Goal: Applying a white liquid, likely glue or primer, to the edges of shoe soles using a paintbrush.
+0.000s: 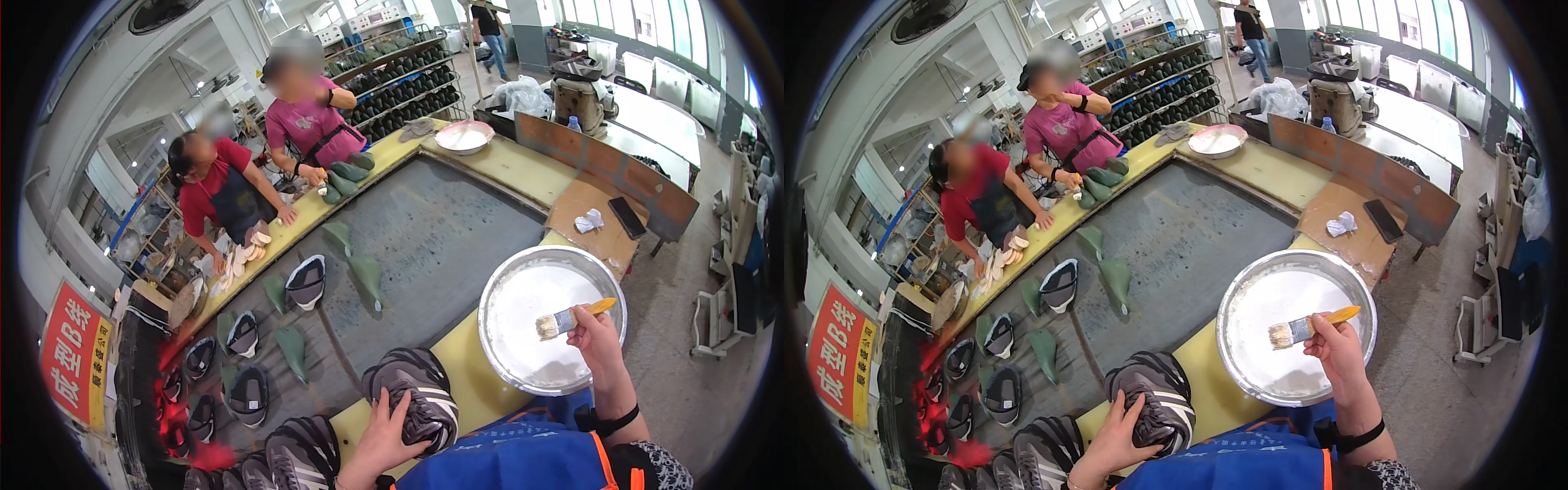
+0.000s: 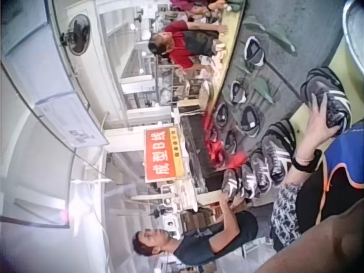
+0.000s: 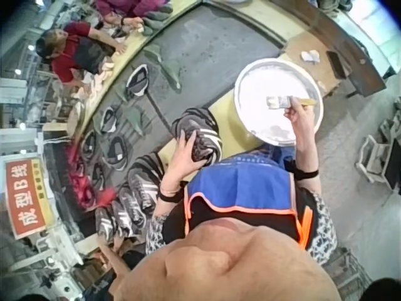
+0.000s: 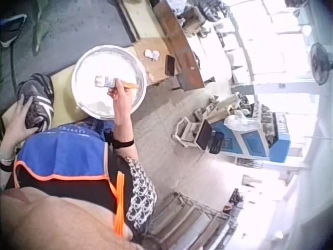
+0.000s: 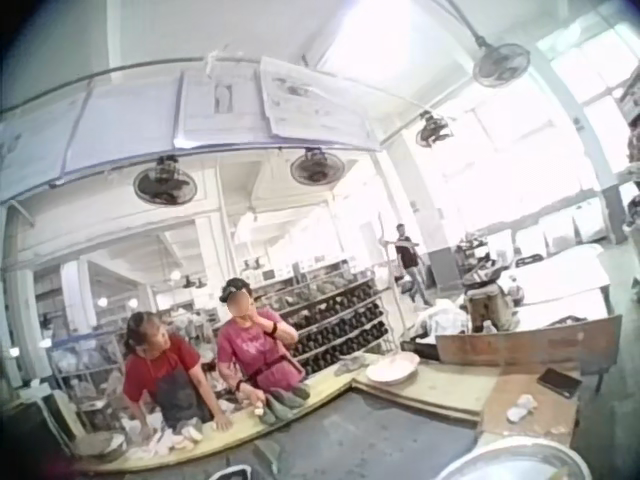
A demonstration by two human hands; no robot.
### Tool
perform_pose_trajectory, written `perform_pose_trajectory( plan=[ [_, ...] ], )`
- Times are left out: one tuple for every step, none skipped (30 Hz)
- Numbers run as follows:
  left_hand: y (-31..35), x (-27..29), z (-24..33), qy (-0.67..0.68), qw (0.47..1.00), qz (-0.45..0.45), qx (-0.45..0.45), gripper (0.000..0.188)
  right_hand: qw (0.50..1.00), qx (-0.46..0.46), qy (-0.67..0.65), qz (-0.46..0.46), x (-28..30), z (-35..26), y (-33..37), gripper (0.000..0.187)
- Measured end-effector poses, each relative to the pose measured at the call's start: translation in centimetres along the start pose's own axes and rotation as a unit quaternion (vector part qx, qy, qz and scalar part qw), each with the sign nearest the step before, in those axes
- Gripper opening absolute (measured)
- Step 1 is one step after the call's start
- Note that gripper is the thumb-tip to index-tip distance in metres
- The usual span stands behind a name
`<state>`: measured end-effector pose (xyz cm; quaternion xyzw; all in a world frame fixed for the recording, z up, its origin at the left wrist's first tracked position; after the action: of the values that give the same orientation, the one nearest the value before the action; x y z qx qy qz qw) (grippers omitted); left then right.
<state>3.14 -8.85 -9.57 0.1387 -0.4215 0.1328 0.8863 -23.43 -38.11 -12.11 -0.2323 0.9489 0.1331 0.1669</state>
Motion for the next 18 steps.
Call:
perform_pose_trajectory(
  plan=[
    [0.1, -0.2, 0.3, -0.016, 1.000, -0.014, 0.005, 0.094, 0.999, -0.005, 0.010, 0.035, 0.2, 0.0, 0.1, 0.020],
    [0.2, -0.2, 0.4, -0.068, 0.997, -0.009, 0.024, 0.099, 0.999, -0.008, 0.010, 0.049, 0.3, 0.0, 0.2, 0.020],
    [0.1, -0.4, 0.6, -0.070, 0.997, 0.006, 0.030, 0.098, 1.000, -0.001, -0.004, 0.023, 0.2, -0.1, 0.4, 0.020],
    [0.0, -0.9, 0.9, -0.041, 0.999, -0.016, 0.015, 0.098, 0.998, -0.008, 0.006, 0.061, 0.5, -0.1, 0.5, 0.020],
    [-0.2, -1.2, 1.1, -0.073, 0.997, 0.000, 0.032, 0.096, 0.998, -0.004, 0.002, 0.067, 0.7, -0.2, 0.7, 0.020],
    [-0.3, -1.5, 1.2, -0.126, 0.990, 0.023, 0.063, 0.094, 0.999, 0.007, -0.013, 0.033, 0.7, -0.4, 0.9, 0.020],
    [-0.4, -1.6, 1.3, -0.144, 0.987, 0.034, 0.058, 0.093, 0.999, 0.005, -0.010, 0.035, 0.9, -0.5, 1.1, 0.020],
    [-0.6, -1.8, 1.6, -0.121, 0.991, 0.037, 0.036, 0.093, 0.997, -0.001, 0.004, 0.074, 1.3, -0.6, 1.2, 0.020],
    [-0.6, -1.9, 1.6, -0.127, 0.990, 0.033, 0.048, 0.093, 0.997, 0.002, 0.000, 0.081, 1.4, -0.7, 1.4, 0.019],
    [-0.7, -1.9, 1.6, -0.163, 0.983, 0.047, 0.072, 0.093, 0.999, 0.012, -0.017, 0.045, 1.3, -0.9, 1.4, 0.019],
    [-0.7, -2.0, 1.7, -0.132, 0.989, 0.031, 0.059, 0.093, 0.996, 0.007, -0.005, 0.085, 1.7, -0.9, 1.5, 0.019],
    [-0.8, -1.9, 1.8, -0.141, 0.988, 0.033, 0.056, 0.093, 0.996, 0.006, -0.004, 0.090, 1.8, -1.0, 1.5, 0.019],
    [-0.8, -1.8, 1.9, -0.178, 0.980, 0.050, 0.066, 0.093, 0.998, 0.012, -0.016, 0.055, 1.7, -1.0, 1.5, 0.018],
    [-0.8, -1.8, 2.1, -0.150, 0.987, 0.037, 0.053, 0.093, 0.996, 0.006, -0.003, 0.094, 1.9, -1.0, 1.5, 0.018],
    [-0.8, -1.8, 2.1, -0.150, 0.986, 0.035, 0.058, 0.092, 0.996, 0.006, -0.002, 0.093, 1.9, -0.9, 1.4, 0.018],
    [-0.7, -1.7, 2.1, -0.180, 0.980, 0.045, 0.073, 0.092, 0.998, 0.013, -0.016, 0.052, 1.7, -0.9, 1.4, 0.018],
    [-0.7, -1.8, 2.2, -0.151, 0.986, 0.033, 0.062, 0.092, 0.996, 0.006, -0.004, 0.091, 1.9, -0.7, 1.3, 0.018],
    [-0.7, -1.8, 2.3, -0.148, 0.986, 0.034, 0.063, 0.092, 0.996, 0.005, -0.002, 0.085, 1.8, -0.6, 1.3, 0.018]
  ],
)
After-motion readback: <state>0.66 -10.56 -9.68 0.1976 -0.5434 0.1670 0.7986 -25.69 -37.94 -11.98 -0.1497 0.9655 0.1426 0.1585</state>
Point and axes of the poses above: each hand's wrist, its own y-axis away from the middle knuckle, its own x-axis out of the back of the hand, z = x × y, the point moved 3 cm from there along -y, towards the middle knuckle, and after that the axes turned 12 degrees about y, right-handed, at the moved point
